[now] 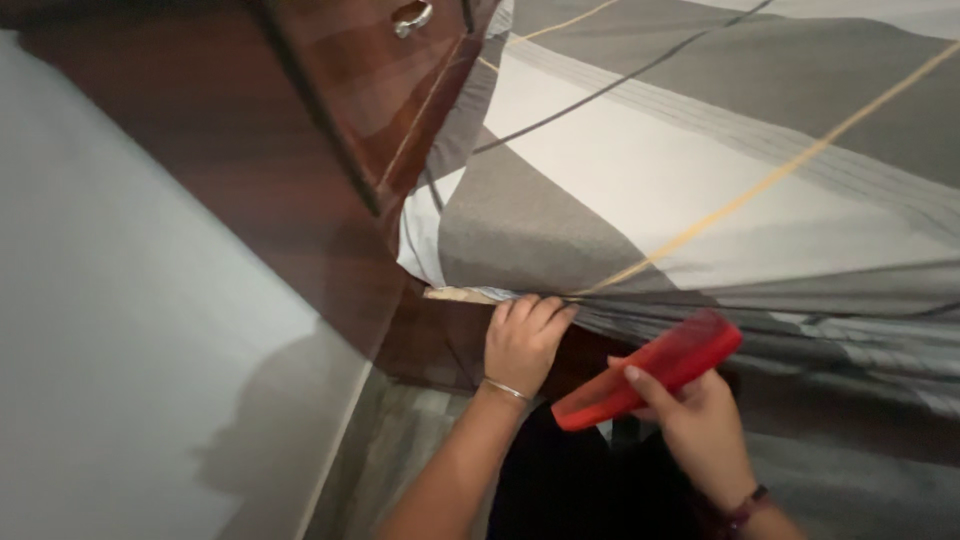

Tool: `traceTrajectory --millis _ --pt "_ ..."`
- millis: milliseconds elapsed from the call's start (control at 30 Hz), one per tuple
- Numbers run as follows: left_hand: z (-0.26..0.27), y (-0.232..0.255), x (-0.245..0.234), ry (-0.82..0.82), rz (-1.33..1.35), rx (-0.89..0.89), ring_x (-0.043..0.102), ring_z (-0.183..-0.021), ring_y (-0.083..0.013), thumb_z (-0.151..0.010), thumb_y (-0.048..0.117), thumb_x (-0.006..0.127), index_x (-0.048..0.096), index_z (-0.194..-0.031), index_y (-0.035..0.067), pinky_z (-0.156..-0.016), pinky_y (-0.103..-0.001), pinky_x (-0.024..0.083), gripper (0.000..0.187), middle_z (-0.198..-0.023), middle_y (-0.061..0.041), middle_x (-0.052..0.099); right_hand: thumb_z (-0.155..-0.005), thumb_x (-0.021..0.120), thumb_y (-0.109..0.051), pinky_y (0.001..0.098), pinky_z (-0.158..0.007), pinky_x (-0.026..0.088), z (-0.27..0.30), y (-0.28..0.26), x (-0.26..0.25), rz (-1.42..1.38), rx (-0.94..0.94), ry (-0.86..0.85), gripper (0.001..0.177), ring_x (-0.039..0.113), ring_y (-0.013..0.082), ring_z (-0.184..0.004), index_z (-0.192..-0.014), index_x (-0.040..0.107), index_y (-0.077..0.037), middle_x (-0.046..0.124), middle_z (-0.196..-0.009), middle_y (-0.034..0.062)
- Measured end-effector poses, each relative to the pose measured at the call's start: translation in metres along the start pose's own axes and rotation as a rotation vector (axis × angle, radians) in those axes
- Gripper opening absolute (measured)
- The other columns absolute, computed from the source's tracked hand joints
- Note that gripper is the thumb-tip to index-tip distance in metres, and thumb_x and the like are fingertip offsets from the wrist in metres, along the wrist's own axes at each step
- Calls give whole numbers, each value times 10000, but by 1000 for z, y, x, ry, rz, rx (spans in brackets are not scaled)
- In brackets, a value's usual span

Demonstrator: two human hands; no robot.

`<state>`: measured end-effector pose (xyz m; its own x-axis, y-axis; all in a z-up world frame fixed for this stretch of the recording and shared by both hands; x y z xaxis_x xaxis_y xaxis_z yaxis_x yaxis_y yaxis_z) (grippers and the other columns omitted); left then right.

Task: The person uses a red comb to smooth and press down the edges of a striped bedsheet on a bed. They work along the corners and sides, tucking the fabric under the mattress and against a wooden headboard.

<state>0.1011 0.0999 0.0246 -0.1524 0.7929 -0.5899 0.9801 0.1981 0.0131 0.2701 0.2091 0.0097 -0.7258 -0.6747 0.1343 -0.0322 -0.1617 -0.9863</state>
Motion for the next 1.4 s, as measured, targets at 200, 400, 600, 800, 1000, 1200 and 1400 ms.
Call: traceTrajectory --millis 200,400,600,800,1000,1200,1400 --pt "-9 -5 4 108 138 -104 675 -847 -248 -885 52 672 721 -1017 114 -751 -377 553 154 -951 -37 653 -918 658 -69 326 -925 589 19 -9 -4 134 -272 44 334 745 215 -1083 -1241 686 9 788 -1168 131" --pt "-2 -6 21 34 115 -263 650 -767 -327 -931 146 717 630 -879 65 -664 -435 538 130 -852 -117 577 -933 658 -49 333 -1062 563 36 -41 14 489 -910 42 194 733 201 -1183 -1107 743 -42 755 -1221 110" --pt "0 -12 7 66 174 -146 691 -979 -273 -906 81 667 705 -1044 89 -945 -432 547 143 -1035 -52 698 -815 652 -87 432 -1131 503 30 -58 26 630 -1043 -203 325 698 278 -1229 -1122 749 -39 729 -1253 133" --pt "21 -16 1 53 136 -166 645 -1183 -275 -920 30 666 707 -1194 61 -1168 -464 479 279 -1182 -83 694 -823 660 -88 436 -1134 509 18 -57 30 640 -1098 -213 303 708 268 -1208 -1110 745 -45 731 -1227 129" --pt "29 -20 11 -128 108 -238 566 -1298 -302 -820 90 737 633 -1307 42 -1181 -508 365 500 -1330 -121 631 -809 682 -64 425 -1114 532 9 -58 37 656 -1107 -164 272 727 252 -1157 -1071 752 -47 746 -1163 113" --pt "24 -17 9 -175 127 -318 582 -1275 -298 -780 52 727 639 -1266 41 -1176 -506 351 494 -1298 -104 652 -852 717 -26 320 -890 596 -12 -60 45 642 -904 -11 207 772 194 -988 -1046 782 -54 788 -1063 107" --pt "12 -18 12 -163 96 -320 620 -1157 -288 -816 34 692 660 -1146 64 -1220 -509 369 333 -1146 -98 676 -904 729 -55 272 -795 599 -69 -87 32 562 -687 -127 127 792 164 -884 -1012 791 -76 821 -979 90"
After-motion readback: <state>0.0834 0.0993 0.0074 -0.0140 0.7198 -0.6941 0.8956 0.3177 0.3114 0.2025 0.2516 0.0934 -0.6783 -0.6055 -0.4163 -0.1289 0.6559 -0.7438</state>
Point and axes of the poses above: each hand's wrist, its own z-axis away from the middle knuckle, its own x-axis out of the palm, y = z × x, the point moved 3 cm from there along -z, towards the middle knuckle
